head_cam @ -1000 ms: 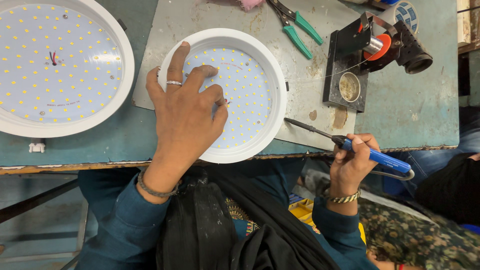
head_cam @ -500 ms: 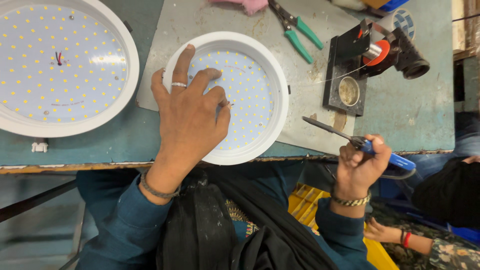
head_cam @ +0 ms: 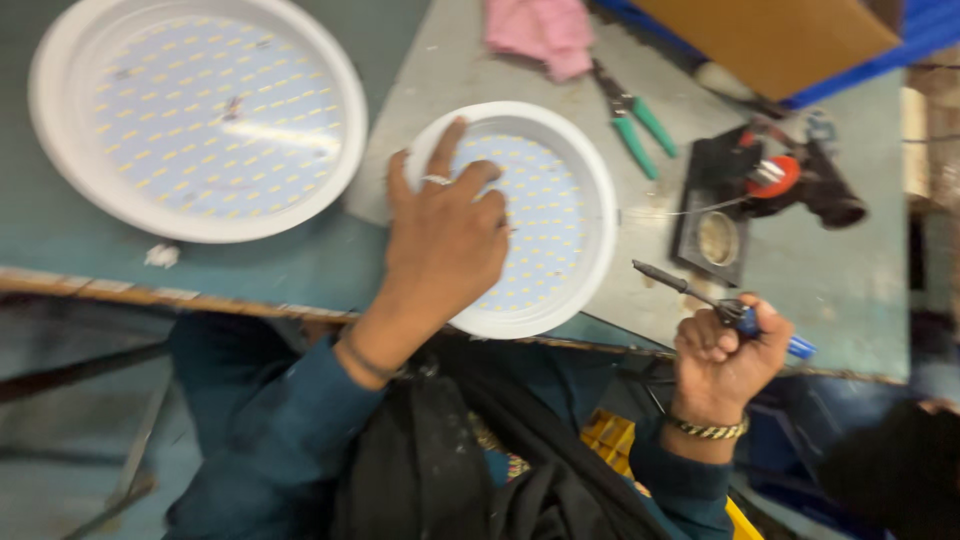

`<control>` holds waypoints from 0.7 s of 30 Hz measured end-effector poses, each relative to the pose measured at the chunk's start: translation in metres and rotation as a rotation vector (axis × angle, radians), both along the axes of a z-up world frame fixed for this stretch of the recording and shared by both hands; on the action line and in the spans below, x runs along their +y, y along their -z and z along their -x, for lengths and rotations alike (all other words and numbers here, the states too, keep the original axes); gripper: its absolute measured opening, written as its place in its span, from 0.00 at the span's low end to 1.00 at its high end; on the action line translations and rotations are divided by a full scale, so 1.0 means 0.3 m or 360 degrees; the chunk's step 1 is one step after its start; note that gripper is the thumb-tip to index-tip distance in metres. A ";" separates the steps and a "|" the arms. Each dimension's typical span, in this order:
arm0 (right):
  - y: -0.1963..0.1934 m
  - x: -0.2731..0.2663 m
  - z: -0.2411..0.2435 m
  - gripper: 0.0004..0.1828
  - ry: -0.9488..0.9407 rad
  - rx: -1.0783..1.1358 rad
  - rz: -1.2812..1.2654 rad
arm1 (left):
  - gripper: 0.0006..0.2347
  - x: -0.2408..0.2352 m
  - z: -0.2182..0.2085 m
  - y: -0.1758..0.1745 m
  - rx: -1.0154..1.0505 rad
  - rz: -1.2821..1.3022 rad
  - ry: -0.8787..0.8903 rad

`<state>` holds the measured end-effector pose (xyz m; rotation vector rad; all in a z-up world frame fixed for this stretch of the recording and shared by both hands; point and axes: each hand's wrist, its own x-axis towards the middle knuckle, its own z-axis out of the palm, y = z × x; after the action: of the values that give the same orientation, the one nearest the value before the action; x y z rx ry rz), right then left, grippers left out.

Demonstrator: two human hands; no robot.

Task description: The person uses a soldering iron to attach wires to the center of circular LED light panels. They handle multiple panels, moving finished ones aside and picking up new ones from a stack. The person also uses pliers to trim wire ends on the panels.

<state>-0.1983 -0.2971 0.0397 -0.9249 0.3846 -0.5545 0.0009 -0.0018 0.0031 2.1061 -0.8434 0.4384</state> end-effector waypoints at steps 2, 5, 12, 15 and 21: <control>-0.001 0.047 -0.038 0.10 0.0024 -0.0005 0.0180 | 0.04 -0.001 0.004 0.009 -0.0044 0.0010 -0.0021; 0.011 0.111 -0.087 0.08 0.0131 -0.0016 0.0423 | 0.04 0.001 0.007 0.009 -0.0052 0.0022 -0.0012; 0.032 0.190 -0.158 0.11 0.0141 -0.0088 0.0953 | 0.05 0.004 0.008 0.007 -0.0062 0.0036 -0.0020; 0.043 0.205 -0.171 0.09 0.0162 -0.0066 0.1042 | 0.05 0.001 0.013 0.014 -0.0105 0.0005 -0.0043; 0.042 0.221 -0.188 0.09 0.0131 -0.0073 0.1025 | 0.03 -0.003 0.021 0.016 -0.0200 -0.0061 -0.0089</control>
<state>-0.1420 -0.2306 0.0272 -1.5148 0.2005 -0.7947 -0.0055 -0.0027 -0.0018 2.1593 -0.8720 0.5940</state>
